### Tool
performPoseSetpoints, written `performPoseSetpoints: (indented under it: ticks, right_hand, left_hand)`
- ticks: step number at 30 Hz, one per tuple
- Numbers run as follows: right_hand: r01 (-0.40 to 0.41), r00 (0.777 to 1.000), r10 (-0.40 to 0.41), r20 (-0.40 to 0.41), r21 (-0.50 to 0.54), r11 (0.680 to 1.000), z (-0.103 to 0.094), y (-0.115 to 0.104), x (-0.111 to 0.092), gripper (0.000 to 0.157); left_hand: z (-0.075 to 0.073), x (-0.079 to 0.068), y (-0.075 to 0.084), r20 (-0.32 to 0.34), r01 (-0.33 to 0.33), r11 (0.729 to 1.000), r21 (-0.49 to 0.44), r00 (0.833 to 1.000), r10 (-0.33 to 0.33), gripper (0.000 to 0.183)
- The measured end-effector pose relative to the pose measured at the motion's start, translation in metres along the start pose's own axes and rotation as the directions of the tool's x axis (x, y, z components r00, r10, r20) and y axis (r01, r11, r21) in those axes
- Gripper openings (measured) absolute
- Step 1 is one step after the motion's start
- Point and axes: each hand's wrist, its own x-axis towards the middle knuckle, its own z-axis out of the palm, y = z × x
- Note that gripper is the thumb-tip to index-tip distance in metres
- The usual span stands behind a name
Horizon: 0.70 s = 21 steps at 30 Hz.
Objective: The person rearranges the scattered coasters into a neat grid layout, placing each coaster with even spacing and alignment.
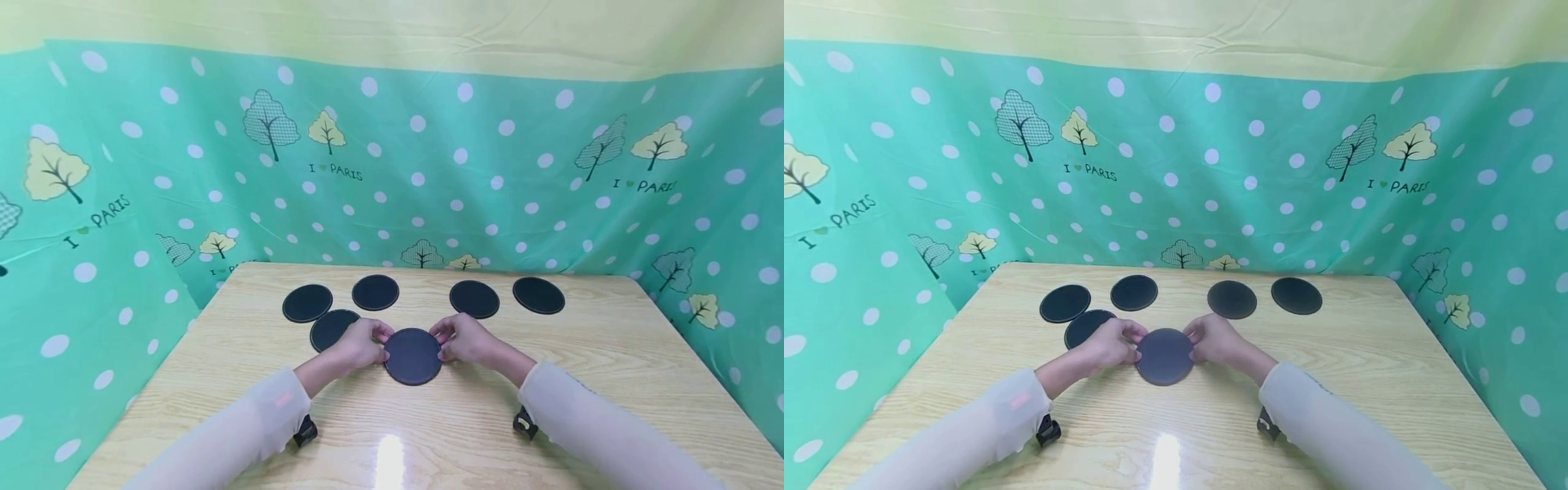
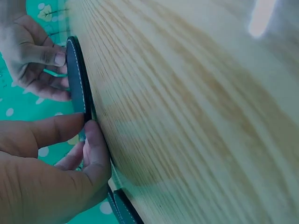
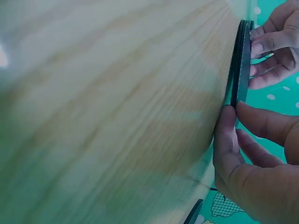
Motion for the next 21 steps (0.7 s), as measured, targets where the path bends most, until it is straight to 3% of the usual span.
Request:
performPoseSetpoints:
  ticks: [9,21]
  right_hand:
    - [0.022,1.0,-0.022,-0.001,-0.049,0.999,0.0012,0.0015,0.0028,0.044]
    - [0.049,0.999,-0.048,0.01,-0.069,0.996,-0.0004,0.001,0.0004,0.043]
  left_hand:
    - [0.0027,0.0028,0.0016,-0.012,-0.008,0.993,0.115,1.0,0.009,0.044]
    - [0.0019,0.0015,-0.001,-0.002,-0.009,0.996,0.088,1.0,0.01,0.047]
